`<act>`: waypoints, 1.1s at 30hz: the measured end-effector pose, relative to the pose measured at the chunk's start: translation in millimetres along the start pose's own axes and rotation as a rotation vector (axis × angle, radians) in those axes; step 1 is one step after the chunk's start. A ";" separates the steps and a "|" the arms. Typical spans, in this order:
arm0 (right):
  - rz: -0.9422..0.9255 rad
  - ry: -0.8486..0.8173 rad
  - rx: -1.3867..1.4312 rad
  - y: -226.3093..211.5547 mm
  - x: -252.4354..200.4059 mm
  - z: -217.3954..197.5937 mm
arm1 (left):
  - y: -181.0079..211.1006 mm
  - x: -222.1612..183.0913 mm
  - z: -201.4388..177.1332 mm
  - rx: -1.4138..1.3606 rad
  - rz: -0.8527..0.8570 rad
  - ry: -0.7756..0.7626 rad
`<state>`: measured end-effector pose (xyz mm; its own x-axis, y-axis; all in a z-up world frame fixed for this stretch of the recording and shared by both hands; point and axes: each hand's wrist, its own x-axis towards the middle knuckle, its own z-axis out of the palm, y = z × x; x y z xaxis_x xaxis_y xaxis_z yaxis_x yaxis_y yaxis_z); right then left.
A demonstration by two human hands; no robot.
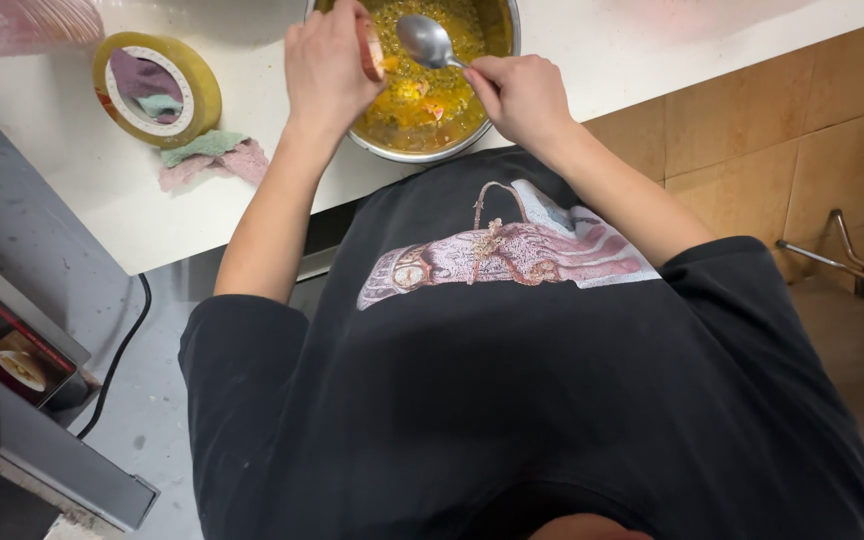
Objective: Scoop the pulp from halved passion fruits into a metal bowl using a spoon.
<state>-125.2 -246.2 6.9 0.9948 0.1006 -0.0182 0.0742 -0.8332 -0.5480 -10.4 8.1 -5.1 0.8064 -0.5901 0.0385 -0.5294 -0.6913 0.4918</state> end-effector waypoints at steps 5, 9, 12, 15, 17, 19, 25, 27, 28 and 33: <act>-0.023 -0.019 0.241 -6.1 -5.9 7.4 | -7.8 -25.2 -17.3 0.046 0.033 0.067; 0.018 -0.137 0.345 -12.3 -11.2 26.7 | -19.4 -54.4 -25.6 0.098 -0.033 -0.004; 0.045 -0.192 0.376 -12.3 -18.7 44.4 | -25.8 -69.2 -24.9 0.163 -0.059 -0.053; -0.054 -0.156 0.416 -14.5 -22.6 56.0 | -24.3 -74.9 -31.4 0.222 0.033 -0.025; -0.068 -0.140 0.414 -16.4 -21.0 64.5 | -22.0 -74.9 -36.8 0.237 0.008 -0.042; -0.077 -0.123 0.410 -20.2 -18.3 71.9 | -21.0 -74.4 -39.2 0.249 -0.013 -0.060; -0.143 -0.072 0.326 -36.3 -3.6 82.2 | -21.1 -77.1 -34.7 0.199 -0.032 -0.071; -0.169 -0.082 0.239 -35.8 1.0 88.0 | -21.0 -77.0 -33.4 0.179 -0.073 -0.076; -0.168 -0.083 0.239 -34.0 0.5 91.1 | -21.2 -77.5 -32.4 0.179 -0.073 -0.076; -0.111 -0.130 0.161 -27.8 1.3 96.2 | -24.6 -79.1 -33.7 0.142 -0.082 -0.042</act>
<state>-132.7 -170.6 -58.3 0.9630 0.2644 -0.0518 0.1603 -0.7169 -0.6784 -52.3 85.9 9.1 0.8381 -0.5445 -0.0343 -0.4971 -0.7879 0.3634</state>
